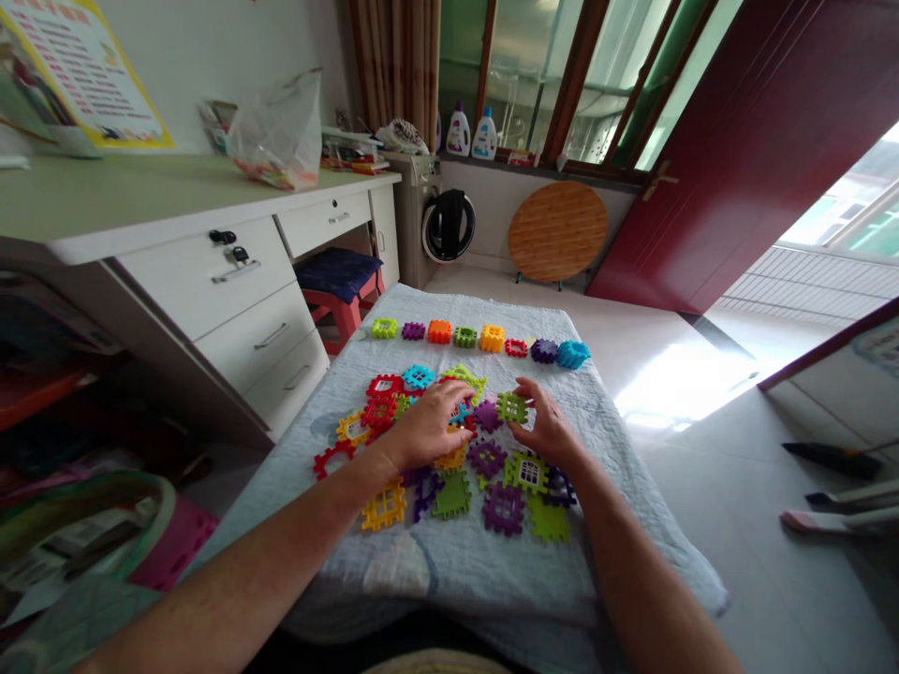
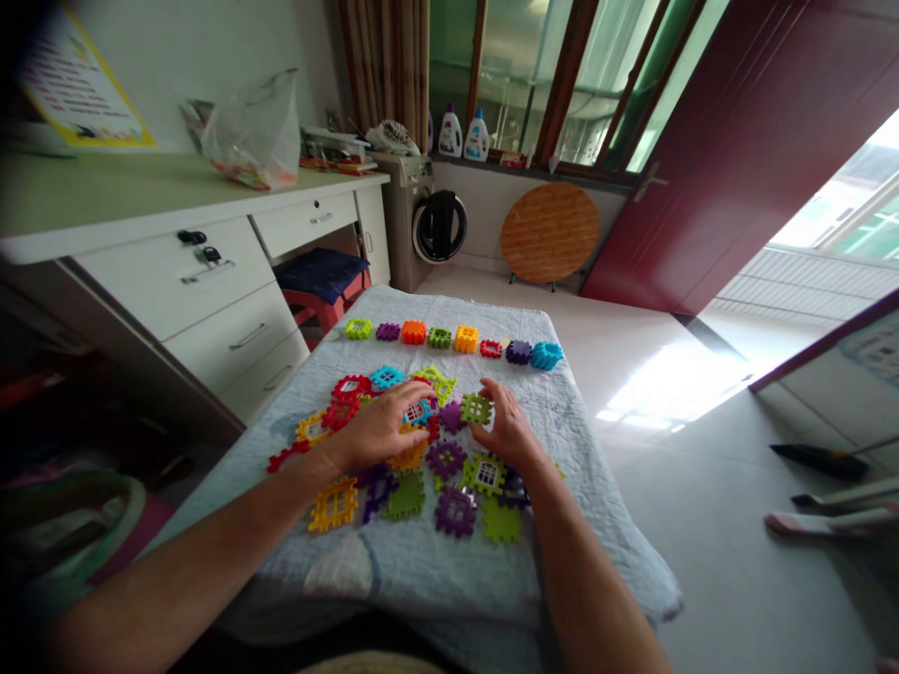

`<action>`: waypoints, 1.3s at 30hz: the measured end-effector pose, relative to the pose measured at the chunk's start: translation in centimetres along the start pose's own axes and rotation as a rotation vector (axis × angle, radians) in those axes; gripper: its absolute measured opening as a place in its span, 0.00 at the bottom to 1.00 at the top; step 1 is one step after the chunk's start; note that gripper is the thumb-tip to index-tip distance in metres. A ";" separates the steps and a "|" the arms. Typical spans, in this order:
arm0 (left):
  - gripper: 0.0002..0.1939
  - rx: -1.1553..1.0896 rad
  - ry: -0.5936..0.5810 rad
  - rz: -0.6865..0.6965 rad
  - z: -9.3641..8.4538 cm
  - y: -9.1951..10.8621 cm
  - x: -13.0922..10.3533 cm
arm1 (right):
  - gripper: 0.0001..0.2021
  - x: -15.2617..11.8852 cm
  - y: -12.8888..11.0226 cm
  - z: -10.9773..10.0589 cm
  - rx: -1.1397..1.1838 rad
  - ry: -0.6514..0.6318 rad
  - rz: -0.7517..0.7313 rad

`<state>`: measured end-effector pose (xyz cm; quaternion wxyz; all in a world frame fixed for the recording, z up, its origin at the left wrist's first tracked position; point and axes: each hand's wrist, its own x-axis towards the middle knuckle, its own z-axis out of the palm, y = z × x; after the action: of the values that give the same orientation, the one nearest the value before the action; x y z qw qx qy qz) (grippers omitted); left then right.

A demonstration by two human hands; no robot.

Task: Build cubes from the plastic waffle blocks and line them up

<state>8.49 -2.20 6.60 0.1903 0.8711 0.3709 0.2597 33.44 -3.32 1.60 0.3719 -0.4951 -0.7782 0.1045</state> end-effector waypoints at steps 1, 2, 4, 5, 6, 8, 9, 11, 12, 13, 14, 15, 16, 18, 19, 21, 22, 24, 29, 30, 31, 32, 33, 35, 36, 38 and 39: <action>0.27 0.023 -0.025 0.022 0.3 0.4 0.5 | 0.34 0.0 -0.2 0.0 0.009 0.000 -0.007; 0.28 0.043 -0.049 0.047 0.6 0.8 1.1 | 0.34 0.1 -0.5 0.1 0.016 0.001 -0.013; 0.31 0.076 -0.087 0.096 1.2 1.4 2.4 | 0.35 0.2 -1.0 0.2 0.029 0.003 -0.020; 0.31 0.089 -0.103 0.117 1.4 1.6 3.1 | 0.35 0.3 -1.3 0.2 0.038 0.000 -0.022; 0.30 0.098 -0.119 0.134 1.6 1.7 3.6 | 0.35 0.3 -1.5 0.3 0.051 -0.007 -0.023; 0.25 0.105 -0.164 0.143 1.7 1.9 4.6 | 0.36 0.4 -1.8 0.3 0.084 -0.022 -0.027; 0.23 0.106 -0.189 0.140 1.7 1.9 4.9 | 0.36 0.4 -1.9 0.3 0.101 -0.028 -0.030; 0.20 0.116 -0.233 0.130 1.5 1.7 5.3 | 0.37 0.4 -2.0 0.2 0.121 -0.033 -0.033; 0.20 0.125 -0.247 0.129 1.4 1.7 5.4 | 0.36 0.4 -2.0 0.2 0.124 -0.032 -0.036; 0.20 0.134 -0.257 0.129 1.3 1.6 5.4 | 0.36 0.4 -2.0 0.1 0.124 -0.030 -0.038; 0.20 0.140 -0.266 0.128 1.3 1.5 5.5 | 0.36 0.4 -2.0 0.1 0.121 -0.029 -0.041; 0.20 0.144 -0.275 0.124 1.3 1.4 5.5 | 0.36 0.4 -2.0 0.0 0.118 -0.028 -0.043; 0.20 0.145 -0.282 0.120 1.3 1.3 5.6 | 0.35 0.4 -2.0 0.0 0.116 -0.029 -0.045; 0.19 0.148 -0.296 0.117 1.4 1.3 5.8 | 0.35 0.3 -2.1 0.0 0.115 -0.030 -0.045; 0.19 0.153 -0.302 0.118 1.5 1.3 6.0 | 0.35 0.3 -2.1 0.0 0.118 -0.032 -0.044; 0.18 0.165 -0.312 0.122 1.7 1.2 6.3 | 0.36 0.2 -2.1 0.1 0.129 -0.033 -0.042; 0.19 0.170 -0.315 0.125 1.7 1.1 6.4 | 0.37 0.2 -2.0 0.1 0.134 -0.028 -0.041; 0.21 0.175 -0.310 0.128 1.5 0.6 6.8 | 0.39 0.1 -1.8 0.2 0.136 0.001 -0.036; 0.30 0.232 -0.204 0.044 -0.7 -2.9 9.2 | 0.35 0.1 -0.7 -0.1 0.084 0.133 0.018; 0.29 0.250 -0.177 0.011 -1.3 -3.9 9.9 | 0.34 0.1 -0.5 -0.1 0.075 0.145 0.037; 0.29 0.267 -0.147 -0.020 -1.8 -4.8 10.7 | 0.33 0.1 -0.3 -0.2 0.069 0.150 0.054; 0.29 0.287 -0.124 -0.047 -2.2 -5.8 11.5 | 0.32 0.1 -0.1 -0.3 0.063 0.150 0.069; 0.29 0.307 -0.116 -0.071 -2.5 -6.7 12.4 | 0.31 0.1 0.0 -0.3 0.057 0.145 0.082; 0.27 0.345 -0.128 -0.112 -2.9 -8.3 14.0 | 0.29 0.0 0.2 -0.5 0.042 0.130 0.099; 0.27 0.362 -0.137 -0.137 -2.9 -9.0 14.7 | 0.28 0.0 0.3 -0.5 0.035 0.124 0.103; 0.27 0.384 -0.168 -0.168 -2.7 -10.1 16.1 | 0.27 0.0 0.6 -0.6 0.024 0.123 0.109; 0.28 0.386 -0.180 -0.172 -2.5 -10.5 16.7 | 0.27 0.0 0.7 -0.7 0.019 0.126 0.113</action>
<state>11.06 17.43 8.30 0.0741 0.8762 0.4680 0.0880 34.42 -3.14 1.71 0.4183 -0.5402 -0.7231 0.1014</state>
